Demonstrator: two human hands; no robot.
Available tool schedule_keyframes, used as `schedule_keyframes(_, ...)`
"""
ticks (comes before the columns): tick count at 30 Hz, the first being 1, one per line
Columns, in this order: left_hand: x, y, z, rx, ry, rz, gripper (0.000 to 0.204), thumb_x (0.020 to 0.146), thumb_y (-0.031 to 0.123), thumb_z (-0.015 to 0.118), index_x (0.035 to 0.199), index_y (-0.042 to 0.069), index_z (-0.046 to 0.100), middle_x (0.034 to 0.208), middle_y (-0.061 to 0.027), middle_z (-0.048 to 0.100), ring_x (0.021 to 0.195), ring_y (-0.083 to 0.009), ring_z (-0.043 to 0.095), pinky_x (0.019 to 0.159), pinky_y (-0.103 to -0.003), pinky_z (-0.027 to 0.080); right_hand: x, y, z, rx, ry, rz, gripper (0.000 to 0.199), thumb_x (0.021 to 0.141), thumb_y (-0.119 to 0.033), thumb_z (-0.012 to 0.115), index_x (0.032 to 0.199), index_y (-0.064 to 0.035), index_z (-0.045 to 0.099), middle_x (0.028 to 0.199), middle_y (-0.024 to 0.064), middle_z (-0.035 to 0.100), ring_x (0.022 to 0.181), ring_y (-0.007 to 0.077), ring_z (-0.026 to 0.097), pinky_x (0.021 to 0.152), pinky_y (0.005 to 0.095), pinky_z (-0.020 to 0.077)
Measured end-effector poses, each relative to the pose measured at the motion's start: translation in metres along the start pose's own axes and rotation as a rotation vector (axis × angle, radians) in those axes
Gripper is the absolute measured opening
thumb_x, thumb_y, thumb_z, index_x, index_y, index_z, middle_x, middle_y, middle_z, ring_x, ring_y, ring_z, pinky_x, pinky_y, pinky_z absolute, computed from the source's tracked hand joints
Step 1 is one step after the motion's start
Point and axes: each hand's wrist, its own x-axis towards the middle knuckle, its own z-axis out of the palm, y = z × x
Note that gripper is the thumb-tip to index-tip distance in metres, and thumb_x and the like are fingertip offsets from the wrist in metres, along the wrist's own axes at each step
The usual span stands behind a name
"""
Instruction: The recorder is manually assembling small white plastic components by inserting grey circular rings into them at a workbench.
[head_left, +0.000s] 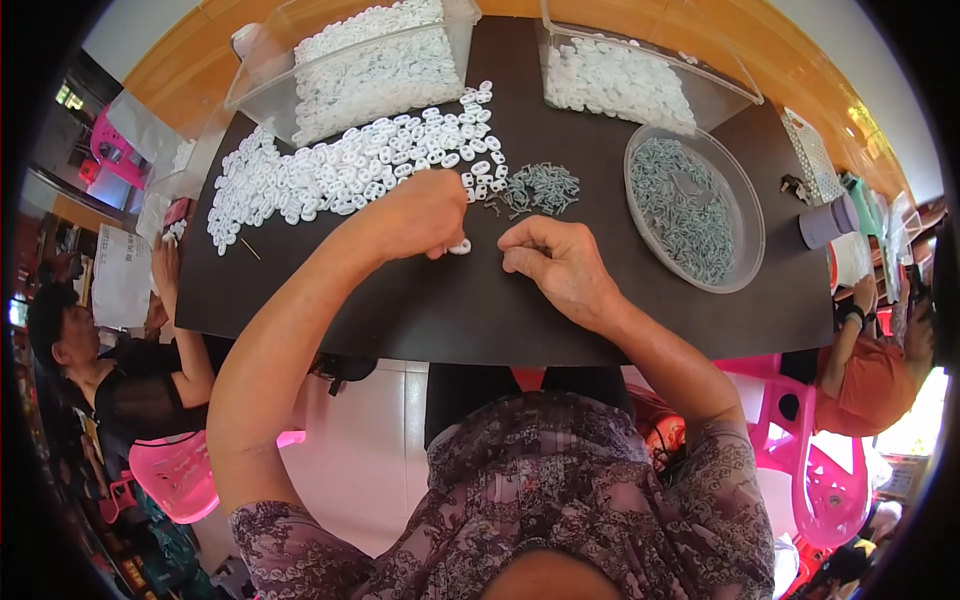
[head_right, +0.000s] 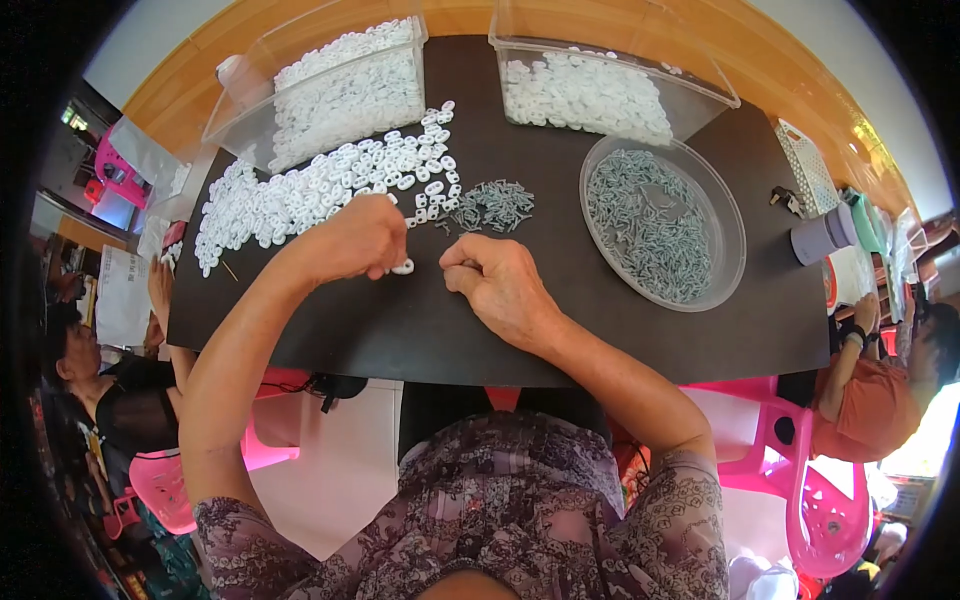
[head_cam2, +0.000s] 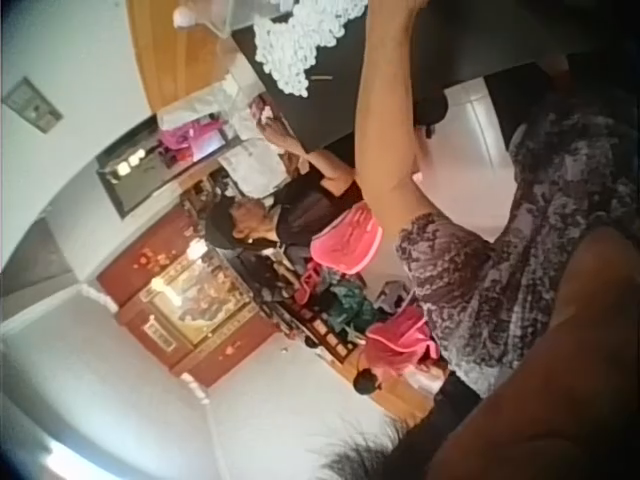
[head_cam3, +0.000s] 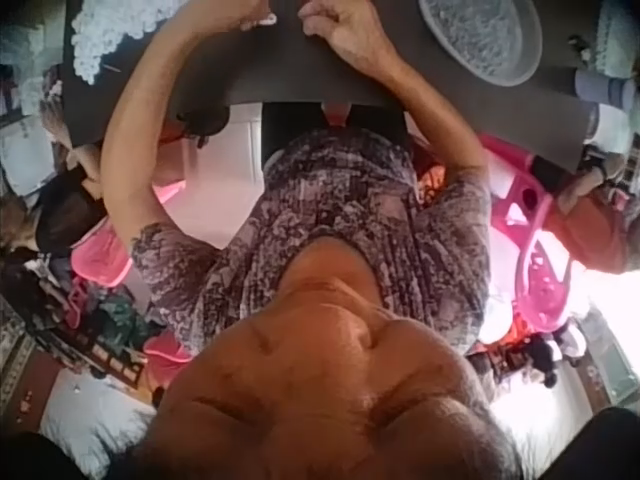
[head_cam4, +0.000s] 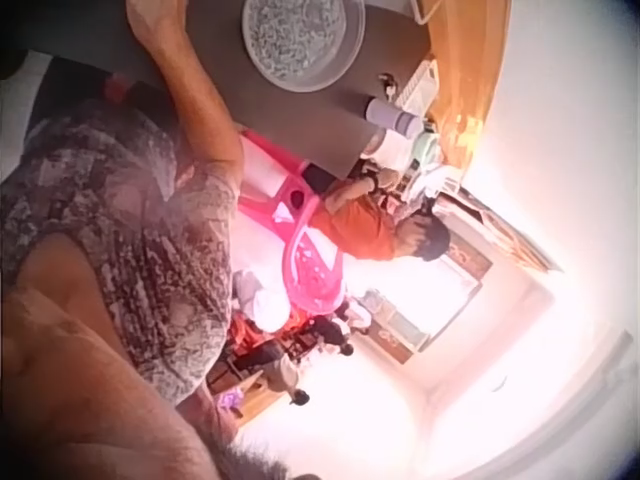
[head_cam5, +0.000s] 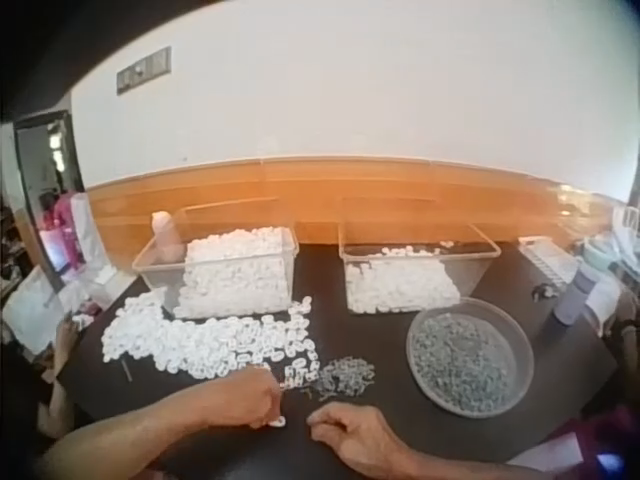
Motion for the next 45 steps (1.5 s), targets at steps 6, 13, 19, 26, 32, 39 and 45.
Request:
schedule_keyframes(6, -0.017, 0.003, 0.009, -0.826, -0.044, -0.554, 0.01, 0.071, 0.008, 0.063, 0.068, -0.001, 0.062, 0.052, -0.0047, 0.051, 0.038, -0.0061, 0.038, 0.035, -0.022, 0.026, 0.002, 0.007, 0.001, 0.104, 0.051, -0.006, 0.013, 0.078, -0.004, 0.059, 0.087, 0.0047, 0.062, 0.071, 0.0093, 0.063, 0.066, 0.0134, 0.058, 0.063, 0.0277, 0.0458)
schedule_keyframes(13, -0.023, 0.0, 0.013, -0.982, -0.042, -0.55, 0.011, 0.075, 0.007, 0.066, 0.069, -0.001, 0.062, 0.053, -0.0038, 0.051, 0.037, -0.0047, 0.038, 0.035, -0.02, 0.025, -0.001, 0.004, 0.008, 0.136, 0.001, 0.012, 0.013, 0.078, -0.004, 0.061, 0.087, 0.005, 0.062, 0.071, 0.0092, 0.063, 0.066, 0.0113, 0.056, 0.062, 0.027, 0.0453)
schedule_keyframes(19, -0.025, 0.002, 0.018, -1.157, 0.029, -0.609, 0.008, 0.075, 0.004, 0.064, 0.069, 0.0, 0.059, 0.053, -0.0054, 0.051, 0.038, -0.0051, 0.035, 0.035, -0.021, 0.022, -0.007, -0.001, 0.015, 0.034, 0.04, -0.028, 0.015, 0.077, -0.004, 0.064, 0.089, 0.0038, 0.061, 0.076, 0.0106, 0.062, 0.066, 0.016, 0.059, 0.062, 0.0288, 0.0471)
schedule_keyframes(26, -0.035, 0.025, 0.022, -1.229, 0.228, -0.598, 0.01, 0.078, 0.005, 0.063, 0.072, -0.001, 0.06, 0.055, -0.0053, 0.052, 0.038, -0.0059, 0.038, 0.034, -0.021, 0.026, -0.012, -0.008, 0.023, -0.082, 0.153, -0.131, 0.022, 0.075, -0.005, 0.069, 0.093, 0.0019, 0.06, 0.08, 0.0132, 0.06, 0.07, 0.0205, 0.063, 0.062, 0.0307, 0.0497)
schedule_keyframes(32, -0.037, 0.036, 0.033, -1.209, 0.364, -0.477, 0.012, 0.084, 0.01, 0.062, 0.079, 0.0, 0.06, 0.059, -0.0044, 0.054, 0.04, -0.0056, 0.042, 0.034, -0.02, 0.028, -0.014, -0.009, 0.023, 0.219, 0.096, 0.077, 0.017, 0.08, -0.003, 0.064, 0.096, 0.0039, 0.06, 0.084, 0.0088, 0.065, 0.071, 0.0101, 0.059, 0.065, 0.0232, 0.048)
schedule_keyframes(39, -0.042, 0.036, 0.044, -1.245, 0.492, -0.442, 0.013, 0.085, 0.01, 0.061, 0.078, 0.0, 0.06, 0.059, -0.0048, 0.055, 0.04, -0.0055, 0.043, 0.035, -0.019, 0.029, -0.011, -0.018, 0.019, 0.52, -0.008, 0.235, 0.017, 0.081, -0.007, 0.063, 0.094, 0.0037, 0.06, 0.08, 0.0091, 0.065, 0.071, 0.0097, 0.059, 0.06, 0.0208, 0.0437)
schedule_keyframes(45, -0.044, 0.032, 0.042, -1.447, 0.432, -0.476, 0.012, 0.084, 0.009, 0.063, 0.078, -0.001, 0.059, 0.059, -0.0063, 0.055, 0.041, -0.0066, 0.043, 0.035, -0.021, 0.028, -0.015, -0.01, 0.03, 0.302, 0.132, 0.071, 0.018, 0.081, -0.003, 0.064, 0.098, 0.0042, 0.058, 0.084, 0.0061, 0.063, 0.075, 0.0078, 0.058, 0.066, 0.0217, 0.0467)
